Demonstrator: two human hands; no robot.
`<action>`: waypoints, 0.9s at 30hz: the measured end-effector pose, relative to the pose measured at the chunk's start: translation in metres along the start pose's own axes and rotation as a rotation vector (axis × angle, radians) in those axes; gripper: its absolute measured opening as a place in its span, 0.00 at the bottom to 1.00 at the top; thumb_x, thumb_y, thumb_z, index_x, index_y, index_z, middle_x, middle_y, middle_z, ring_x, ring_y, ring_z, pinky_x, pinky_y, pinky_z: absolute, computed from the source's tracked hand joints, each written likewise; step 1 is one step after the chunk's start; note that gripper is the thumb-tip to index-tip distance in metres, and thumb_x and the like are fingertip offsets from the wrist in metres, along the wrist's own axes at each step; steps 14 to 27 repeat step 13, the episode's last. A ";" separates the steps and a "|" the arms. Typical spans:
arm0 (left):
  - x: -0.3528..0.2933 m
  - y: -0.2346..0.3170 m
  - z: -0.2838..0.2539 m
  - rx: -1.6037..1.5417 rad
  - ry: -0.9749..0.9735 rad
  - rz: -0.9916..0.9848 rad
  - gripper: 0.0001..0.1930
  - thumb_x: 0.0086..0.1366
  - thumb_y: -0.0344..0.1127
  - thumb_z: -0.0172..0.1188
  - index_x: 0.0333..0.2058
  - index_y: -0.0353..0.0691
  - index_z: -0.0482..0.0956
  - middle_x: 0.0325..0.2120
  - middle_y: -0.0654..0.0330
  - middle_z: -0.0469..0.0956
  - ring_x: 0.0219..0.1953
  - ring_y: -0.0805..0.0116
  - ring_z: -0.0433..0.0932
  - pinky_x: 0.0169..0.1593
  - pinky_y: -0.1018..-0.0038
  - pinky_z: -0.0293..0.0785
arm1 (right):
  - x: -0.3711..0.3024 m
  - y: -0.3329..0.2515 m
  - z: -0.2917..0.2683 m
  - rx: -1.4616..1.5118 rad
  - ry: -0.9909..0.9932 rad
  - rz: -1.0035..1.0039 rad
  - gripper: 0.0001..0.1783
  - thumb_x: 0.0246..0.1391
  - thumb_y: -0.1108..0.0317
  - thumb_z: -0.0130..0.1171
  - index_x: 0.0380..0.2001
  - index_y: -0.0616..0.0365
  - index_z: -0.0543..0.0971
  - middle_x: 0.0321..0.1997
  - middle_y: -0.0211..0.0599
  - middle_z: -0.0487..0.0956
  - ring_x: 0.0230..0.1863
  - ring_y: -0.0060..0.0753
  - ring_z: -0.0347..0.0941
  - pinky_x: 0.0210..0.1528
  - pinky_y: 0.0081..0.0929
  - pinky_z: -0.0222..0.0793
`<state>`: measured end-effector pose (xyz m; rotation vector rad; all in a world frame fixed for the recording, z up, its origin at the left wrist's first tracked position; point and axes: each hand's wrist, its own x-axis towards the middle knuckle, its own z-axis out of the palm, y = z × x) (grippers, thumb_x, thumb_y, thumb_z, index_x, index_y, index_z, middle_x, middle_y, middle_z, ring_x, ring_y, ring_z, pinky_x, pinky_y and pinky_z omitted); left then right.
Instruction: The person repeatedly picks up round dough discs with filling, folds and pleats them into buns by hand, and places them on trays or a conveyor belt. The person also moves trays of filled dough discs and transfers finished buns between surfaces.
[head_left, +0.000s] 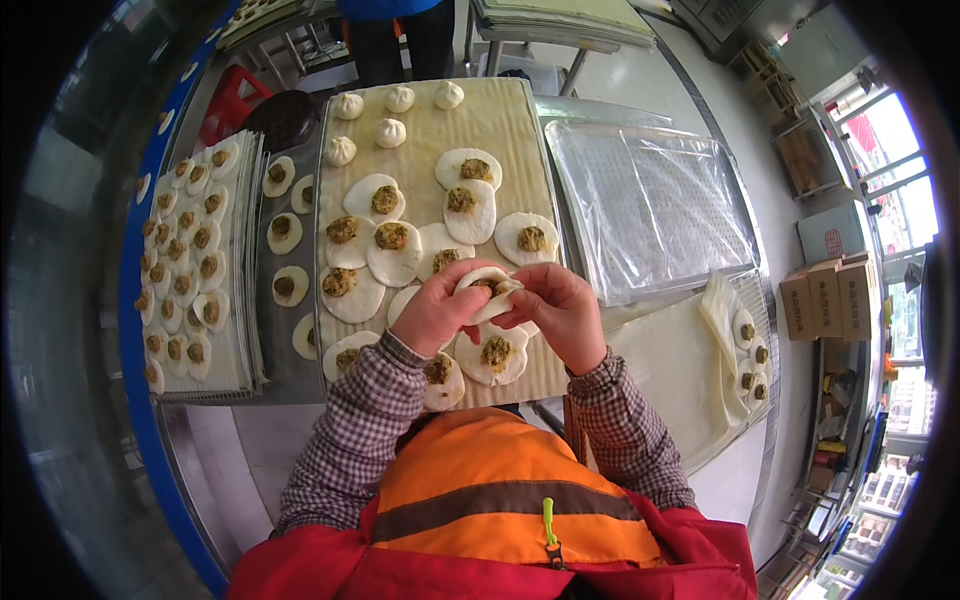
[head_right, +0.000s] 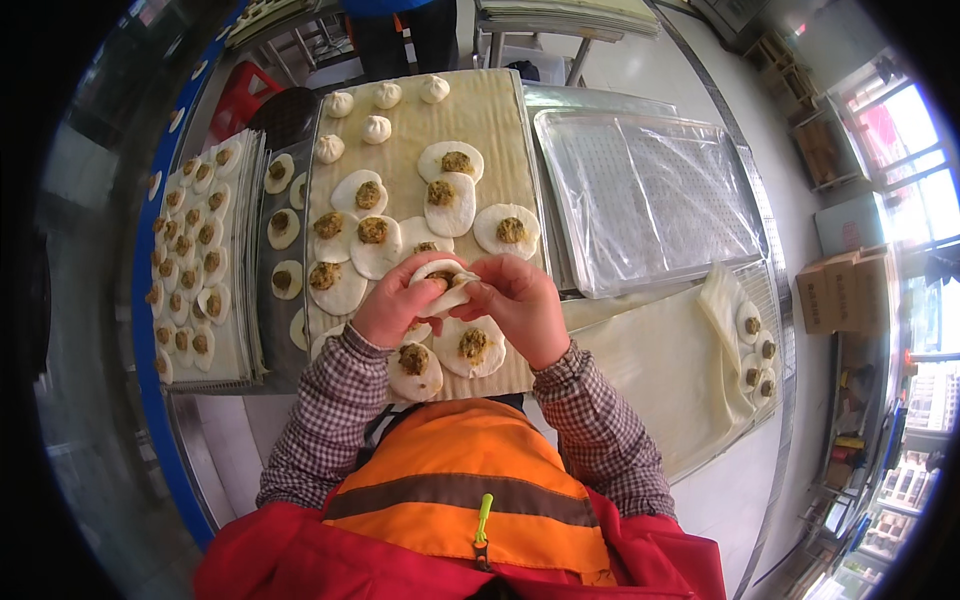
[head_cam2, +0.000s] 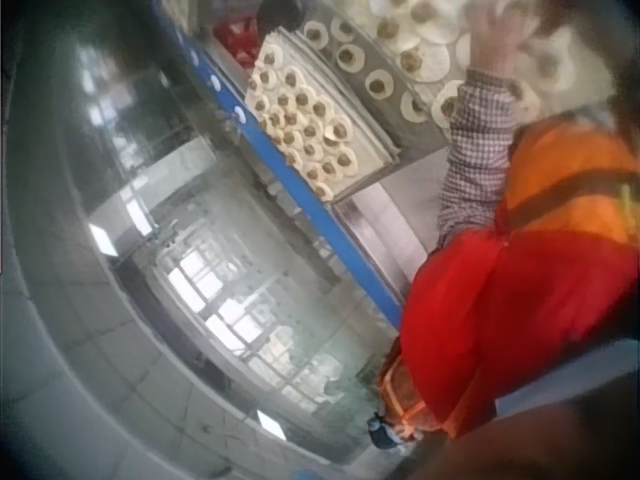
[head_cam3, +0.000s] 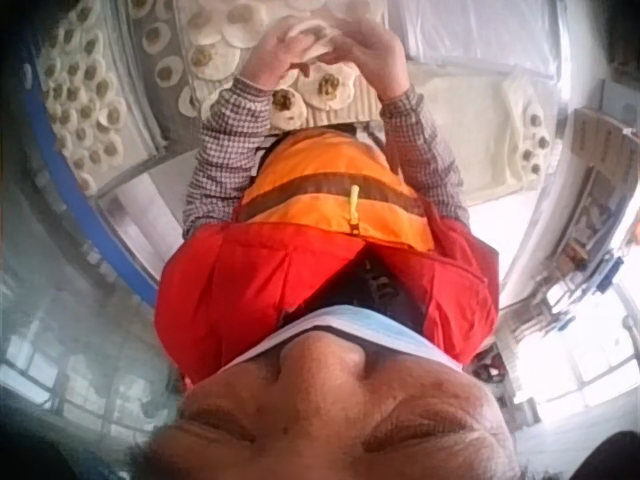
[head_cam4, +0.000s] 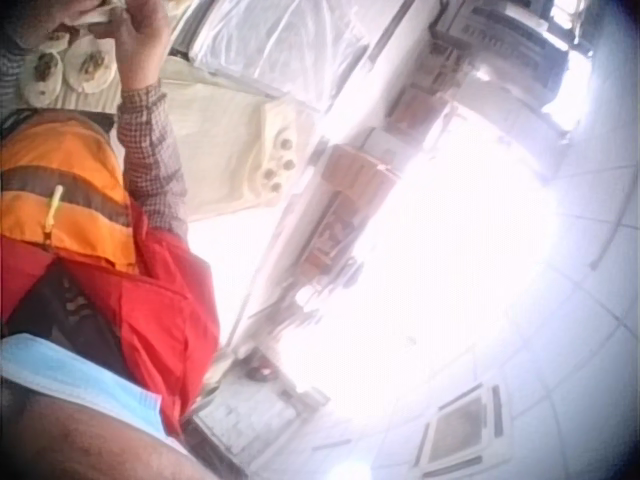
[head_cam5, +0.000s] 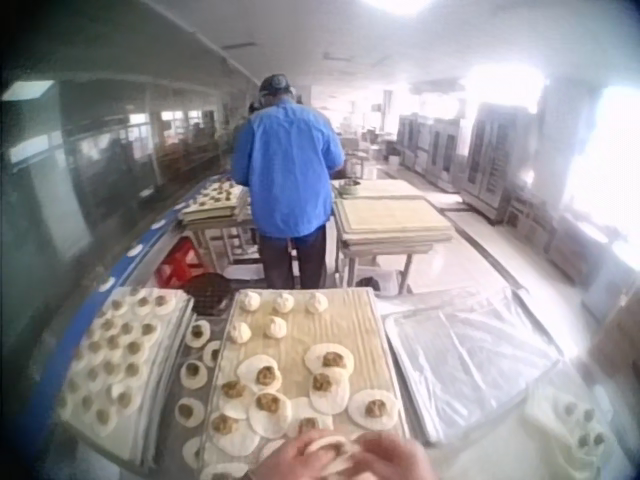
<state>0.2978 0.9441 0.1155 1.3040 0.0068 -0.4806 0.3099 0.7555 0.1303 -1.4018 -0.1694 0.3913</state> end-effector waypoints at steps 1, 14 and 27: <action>-0.001 0.000 0.003 0.000 0.057 -0.045 0.17 0.63 0.30 0.49 0.52 0.39 0.71 0.39 0.65 0.75 0.34 0.80 0.74 0.32 0.81 0.74 | 0.001 -0.001 0.001 0.047 0.002 -0.006 0.08 0.54 0.78 0.56 0.39 0.69 0.73 0.30 0.42 0.79 0.30 0.28 0.80 0.32 0.20 0.77; 0.009 0.010 -0.017 0.269 -0.136 -0.135 0.19 0.65 0.33 0.44 0.55 0.40 0.68 0.40 0.59 0.77 0.46 0.74 0.75 0.50 0.78 0.71 | 0.002 -0.004 0.003 -0.514 -0.027 -0.198 0.10 0.48 0.74 0.63 0.36 0.61 0.77 0.26 0.40 0.78 0.29 0.29 0.79 0.30 0.24 0.72; 0.009 0.010 -0.017 0.269 -0.136 -0.135 0.19 0.65 0.33 0.44 0.55 0.40 0.68 0.40 0.59 0.77 0.46 0.74 0.75 0.50 0.78 0.71 | 0.002 -0.004 0.003 -0.514 -0.027 -0.198 0.10 0.48 0.74 0.63 0.36 0.61 0.77 0.26 0.40 0.78 0.29 0.29 0.79 0.30 0.24 0.72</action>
